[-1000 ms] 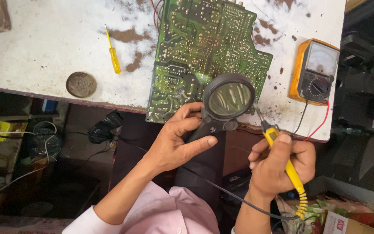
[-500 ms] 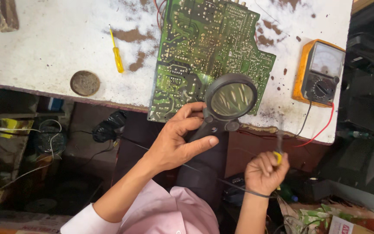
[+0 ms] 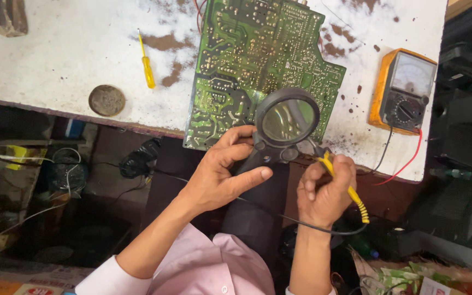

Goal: The person inspects a circuit board using a magnifying glass and a multimeter probe, then flips the board and uses a screwdriver to adjust components.

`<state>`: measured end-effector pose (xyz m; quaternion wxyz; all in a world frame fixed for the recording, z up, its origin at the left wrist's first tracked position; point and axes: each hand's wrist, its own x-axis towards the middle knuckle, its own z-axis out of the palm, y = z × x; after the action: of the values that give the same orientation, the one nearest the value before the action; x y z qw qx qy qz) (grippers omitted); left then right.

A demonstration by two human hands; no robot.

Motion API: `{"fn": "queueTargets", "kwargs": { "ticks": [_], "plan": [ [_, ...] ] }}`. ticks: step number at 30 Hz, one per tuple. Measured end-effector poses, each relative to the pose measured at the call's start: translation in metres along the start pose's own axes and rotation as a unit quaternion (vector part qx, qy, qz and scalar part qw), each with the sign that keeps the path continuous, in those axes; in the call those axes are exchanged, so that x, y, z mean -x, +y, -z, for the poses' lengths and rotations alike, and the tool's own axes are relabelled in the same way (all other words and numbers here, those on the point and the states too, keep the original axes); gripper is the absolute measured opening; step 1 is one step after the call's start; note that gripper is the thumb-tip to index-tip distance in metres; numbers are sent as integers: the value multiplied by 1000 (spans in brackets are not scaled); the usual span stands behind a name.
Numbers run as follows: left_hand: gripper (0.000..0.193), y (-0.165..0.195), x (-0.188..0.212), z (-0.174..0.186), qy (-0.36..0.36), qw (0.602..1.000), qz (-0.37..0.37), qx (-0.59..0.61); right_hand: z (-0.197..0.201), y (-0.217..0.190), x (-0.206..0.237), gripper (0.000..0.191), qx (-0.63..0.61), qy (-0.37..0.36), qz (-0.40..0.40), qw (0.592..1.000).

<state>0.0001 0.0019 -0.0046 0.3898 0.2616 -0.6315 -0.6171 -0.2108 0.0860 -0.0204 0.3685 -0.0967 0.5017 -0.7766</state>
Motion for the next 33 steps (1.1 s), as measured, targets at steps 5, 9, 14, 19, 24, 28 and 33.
{"fn": "queueTargets", "kwargs": {
  "ticks": [5,9,14,19,24,28,33],
  "plan": [
    [27,-1,0,0,1,1000,3,5,-20,1,5,16,29,11,7,999],
    [28,-1,-1,0,-1,1000,7,3,-23,1,4,17,43,26,8,999],
    [28,-1,0,0,-2,1000,10,11,-24,0,3,17,42,18,2,999],
    [28,-2,0,0,-3,1000,9,11,-23,0,5,17,37,18,-1,999],
    [27,-1,0,0,-6,1000,8,27,-18,3,0,19,-14,26,-39,999],
    [28,-1,-1,0,-8,999,13,30,-8,5,-5,22,-125,11,-142,982],
    [28,-1,-1,0,-7,1000,9,29,-3,3,-5,28,-189,-82,-213,955]
  ]
}}
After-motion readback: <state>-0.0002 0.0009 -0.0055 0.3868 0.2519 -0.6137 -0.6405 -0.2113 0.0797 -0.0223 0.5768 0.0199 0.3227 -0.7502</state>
